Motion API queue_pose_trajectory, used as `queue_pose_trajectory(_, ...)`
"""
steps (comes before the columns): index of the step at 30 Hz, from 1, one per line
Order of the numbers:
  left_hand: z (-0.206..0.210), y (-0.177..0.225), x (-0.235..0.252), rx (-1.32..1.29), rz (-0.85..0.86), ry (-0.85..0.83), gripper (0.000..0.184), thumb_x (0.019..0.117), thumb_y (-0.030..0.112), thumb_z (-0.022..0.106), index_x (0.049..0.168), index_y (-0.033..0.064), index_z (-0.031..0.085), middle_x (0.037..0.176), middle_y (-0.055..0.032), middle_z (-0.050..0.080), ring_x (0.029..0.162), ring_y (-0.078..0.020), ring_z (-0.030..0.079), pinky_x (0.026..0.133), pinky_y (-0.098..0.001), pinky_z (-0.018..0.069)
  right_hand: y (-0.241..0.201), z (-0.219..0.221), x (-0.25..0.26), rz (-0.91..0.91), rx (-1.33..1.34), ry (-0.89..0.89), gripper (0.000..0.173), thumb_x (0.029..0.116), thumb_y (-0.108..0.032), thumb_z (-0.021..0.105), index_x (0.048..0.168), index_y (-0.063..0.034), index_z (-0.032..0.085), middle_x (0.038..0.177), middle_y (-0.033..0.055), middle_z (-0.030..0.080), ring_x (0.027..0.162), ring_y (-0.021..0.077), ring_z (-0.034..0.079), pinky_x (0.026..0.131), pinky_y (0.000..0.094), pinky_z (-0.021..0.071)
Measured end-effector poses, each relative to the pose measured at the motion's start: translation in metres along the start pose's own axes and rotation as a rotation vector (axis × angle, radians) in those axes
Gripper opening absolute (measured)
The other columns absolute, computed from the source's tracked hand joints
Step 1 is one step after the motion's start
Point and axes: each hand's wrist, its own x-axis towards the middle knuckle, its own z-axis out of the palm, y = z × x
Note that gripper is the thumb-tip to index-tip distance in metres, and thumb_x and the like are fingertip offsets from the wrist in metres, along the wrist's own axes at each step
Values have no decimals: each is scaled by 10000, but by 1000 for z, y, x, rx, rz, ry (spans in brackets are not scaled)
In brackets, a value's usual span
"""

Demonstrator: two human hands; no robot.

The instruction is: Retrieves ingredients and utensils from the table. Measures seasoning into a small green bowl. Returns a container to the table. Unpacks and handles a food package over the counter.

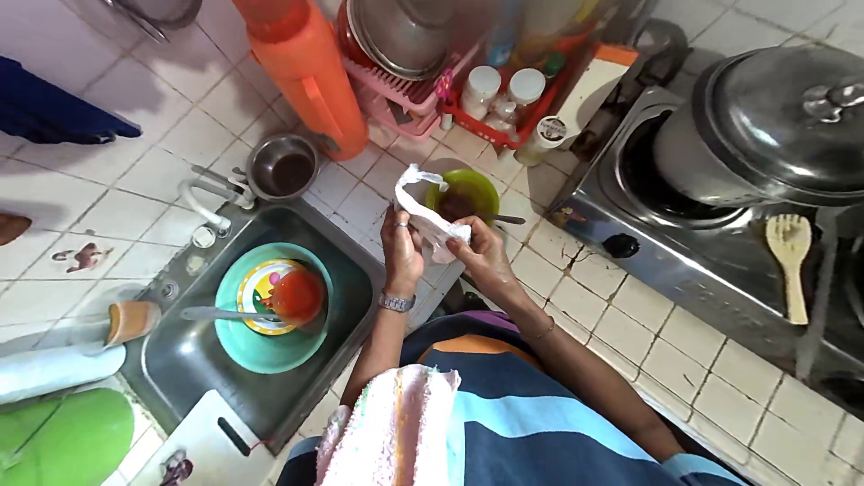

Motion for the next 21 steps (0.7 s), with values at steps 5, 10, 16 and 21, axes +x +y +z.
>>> queue_pose_trajectory(5,0,2,4,-25,-34,-27,285,1110,315,367,1231,160,573,1025,13,645,932,-84,647,815,-304,568,-4,-4,-3,59,28,-17,124,910,-38,623,1033,-41,619,819,-9,657,727,41,641,688,234,560)
queue_pose_trajectory(10,-2,2,7,-66,-26,-82,305,1106,351,397,1283,167,564,1094,22,643,983,-68,636,855,-279,553,-9,-15,-7,145,127,51,118,922,-26,601,1029,-67,628,837,-17,678,772,57,660,744,268,578)
queue_pose_trajectory(16,-24,20,18,-12,-15,-198,215,1117,280,370,1207,184,539,1125,40,693,949,-90,688,874,-305,576,-8,-54,-1,209,263,105,110,935,-98,548,1016,-129,615,860,-18,709,763,90,691,719,308,611)
queue_pose_trajectory(21,-14,1,6,54,-169,-594,439,1017,161,546,1447,79,509,1356,-77,621,1128,-180,652,931,-366,576,-10,-62,3,271,337,30,143,942,-101,511,1058,-110,593,865,41,725,734,130,713,675,303,619)
